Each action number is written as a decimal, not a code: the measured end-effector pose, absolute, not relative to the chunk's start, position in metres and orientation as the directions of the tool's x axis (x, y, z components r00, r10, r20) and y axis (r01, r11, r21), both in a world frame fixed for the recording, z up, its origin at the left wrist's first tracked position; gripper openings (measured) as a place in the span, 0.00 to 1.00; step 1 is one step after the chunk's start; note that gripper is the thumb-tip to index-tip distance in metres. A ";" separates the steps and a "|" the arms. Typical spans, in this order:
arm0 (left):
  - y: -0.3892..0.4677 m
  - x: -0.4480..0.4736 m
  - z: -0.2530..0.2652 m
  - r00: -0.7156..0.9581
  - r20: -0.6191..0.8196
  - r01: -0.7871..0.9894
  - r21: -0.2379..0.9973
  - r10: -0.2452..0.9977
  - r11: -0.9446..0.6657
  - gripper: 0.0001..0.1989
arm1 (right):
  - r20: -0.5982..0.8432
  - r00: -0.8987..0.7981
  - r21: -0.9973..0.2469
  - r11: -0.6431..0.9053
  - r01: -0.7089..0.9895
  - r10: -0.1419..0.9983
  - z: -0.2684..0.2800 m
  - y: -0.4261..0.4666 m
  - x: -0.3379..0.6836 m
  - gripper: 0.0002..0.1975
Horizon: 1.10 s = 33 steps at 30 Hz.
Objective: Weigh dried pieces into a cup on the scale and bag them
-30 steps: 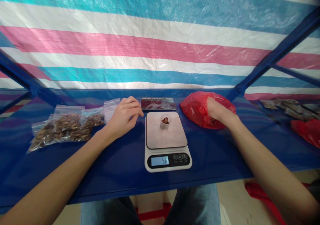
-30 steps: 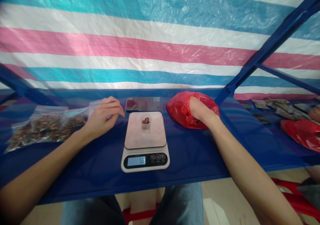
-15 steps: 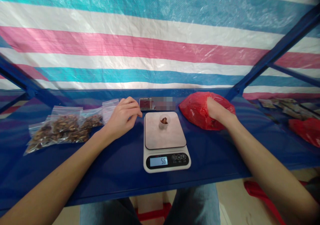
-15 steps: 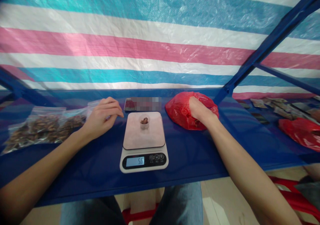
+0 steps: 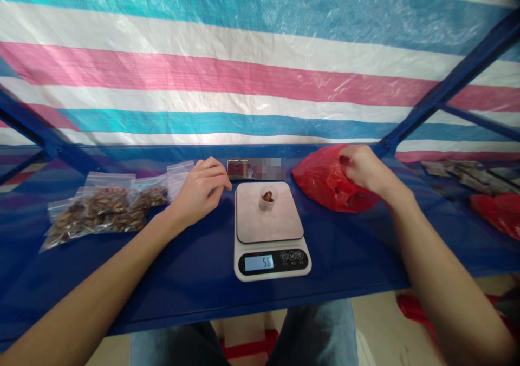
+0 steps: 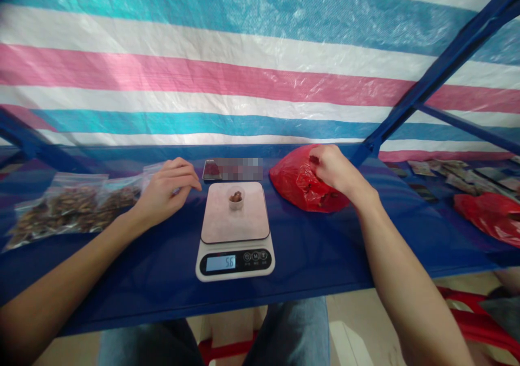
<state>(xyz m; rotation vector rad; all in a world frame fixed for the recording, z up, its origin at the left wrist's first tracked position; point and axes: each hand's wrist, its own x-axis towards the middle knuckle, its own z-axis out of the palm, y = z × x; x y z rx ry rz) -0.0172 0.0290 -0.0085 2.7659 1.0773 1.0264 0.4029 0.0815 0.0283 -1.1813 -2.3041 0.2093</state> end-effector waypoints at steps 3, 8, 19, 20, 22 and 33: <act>0.029 -0.017 -0.010 0.547 0.583 0.606 0.218 0.600 -0.765 0.18 | 0.390 -0.406 -0.367 0.544 0.754 0.826 0.039 0.072 0.406 0.07; 0.030 -0.018 -0.010 0.544 0.585 0.609 0.217 0.601 -0.763 0.17 | 0.403 -0.300 -0.457 0.474 0.753 0.865 0.059 0.052 0.412 0.08; 0.031 -0.019 -0.010 0.556 0.575 0.611 0.206 0.600 -0.764 0.17 | 0.371 -0.641 -0.361 0.740 0.567 0.672 0.088 0.021 0.321 0.08; 0.031 -0.019 -0.010 0.557 0.579 0.608 0.205 0.596 -0.767 0.17 | 0.336 -0.707 -0.335 0.781 0.527 0.622 0.087 0.020 0.307 0.09; 0.030 -0.019 -0.010 0.558 0.583 0.603 0.204 0.590 -0.771 0.17 | 0.253 -0.793 -0.322 0.821 0.471 0.554 0.085 0.018 0.283 0.11; 0.029 -0.019 -0.009 0.563 0.606 0.591 0.179 0.562 -0.786 0.17 | -0.046 -0.836 -0.234 0.807 0.542 0.547 0.088 0.016 0.255 0.14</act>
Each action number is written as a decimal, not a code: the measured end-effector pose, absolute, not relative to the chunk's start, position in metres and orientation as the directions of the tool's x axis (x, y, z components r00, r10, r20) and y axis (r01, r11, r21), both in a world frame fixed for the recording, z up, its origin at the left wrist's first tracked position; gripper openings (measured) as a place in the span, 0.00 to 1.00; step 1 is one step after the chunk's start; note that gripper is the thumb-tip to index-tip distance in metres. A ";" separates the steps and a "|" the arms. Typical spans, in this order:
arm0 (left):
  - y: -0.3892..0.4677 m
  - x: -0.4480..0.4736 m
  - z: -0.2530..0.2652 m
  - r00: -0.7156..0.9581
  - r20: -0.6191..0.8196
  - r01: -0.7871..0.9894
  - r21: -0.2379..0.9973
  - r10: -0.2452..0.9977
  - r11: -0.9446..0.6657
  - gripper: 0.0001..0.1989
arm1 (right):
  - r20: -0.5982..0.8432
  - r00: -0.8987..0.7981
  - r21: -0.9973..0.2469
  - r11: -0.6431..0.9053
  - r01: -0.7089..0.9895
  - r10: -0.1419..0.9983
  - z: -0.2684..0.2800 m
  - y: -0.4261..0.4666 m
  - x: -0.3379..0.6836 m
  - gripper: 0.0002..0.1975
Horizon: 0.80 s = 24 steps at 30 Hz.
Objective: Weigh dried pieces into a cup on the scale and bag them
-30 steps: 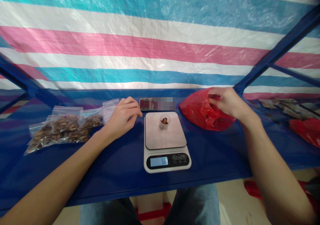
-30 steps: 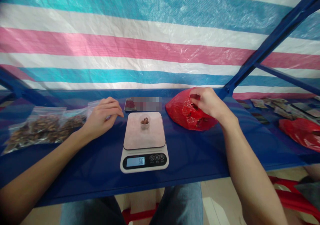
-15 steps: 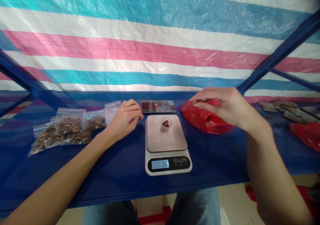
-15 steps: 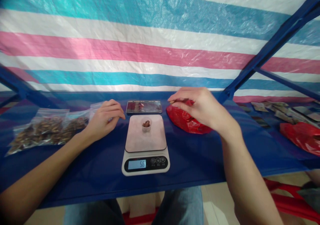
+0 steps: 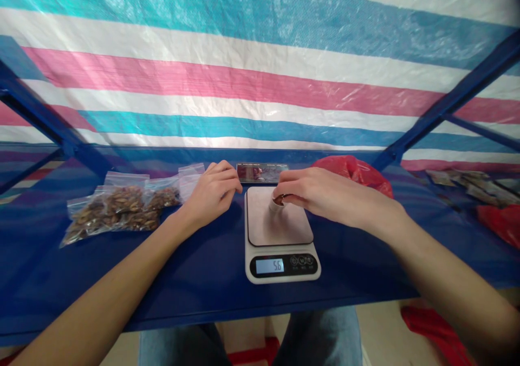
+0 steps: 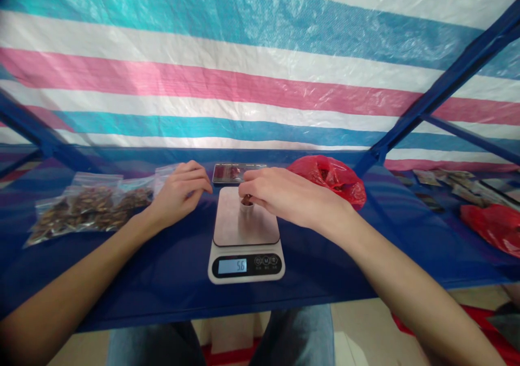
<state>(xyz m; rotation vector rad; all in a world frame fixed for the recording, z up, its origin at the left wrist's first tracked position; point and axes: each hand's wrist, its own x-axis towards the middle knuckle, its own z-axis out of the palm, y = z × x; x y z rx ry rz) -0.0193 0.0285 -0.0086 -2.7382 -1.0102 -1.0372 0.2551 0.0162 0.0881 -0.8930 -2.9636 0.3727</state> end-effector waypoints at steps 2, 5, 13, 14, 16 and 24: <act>0.028 -0.019 -0.009 0.563 0.609 0.590 0.178 0.559 -0.788 0.17 | -0.058 -0.843 -0.225 0.816 0.533 0.535 0.090 0.017 0.253 0.14; 0.029 -0.019 -0.009 0.561 0.611 0.589 0.180 0.559 -0.788 0.17 | -0.041 -0.860 -0.220 0.835 0.504 0.508 0.090 0.018 0.251 0.13; 0.029 -0.019 -0.008 0.567 0.606 0.593 0.170 0.558 -0.787 0.17 | 0.032 -0.890 -0.287 0.857 0.429 0.456 0.088 0.025 0.253 0.11; 0.029 -0.019 -0.009 0.566 0.606 0.593 0.170 0.558 -0.787 0.17 | 0.041 -0.891 -0.298 0.857 0.421 0.452 0.089 0.026 0.254 0.11; 0.030 -0.019 -0.009 0.566 0.607 0.591 0.174 0.558 -0.788 0.17 | 0.080 -0.885 -0.301 0.858 0.416 0.458 0.089 0.026 0.257 0.11; 0.030 -0.020 -0.010 0.558 0.627 0.579 0.176 0.544 -0.796 0.17 | 0.545 -0.558 -0.173 0.735 0.656 0.626 0.082 0.019 0.301 0.10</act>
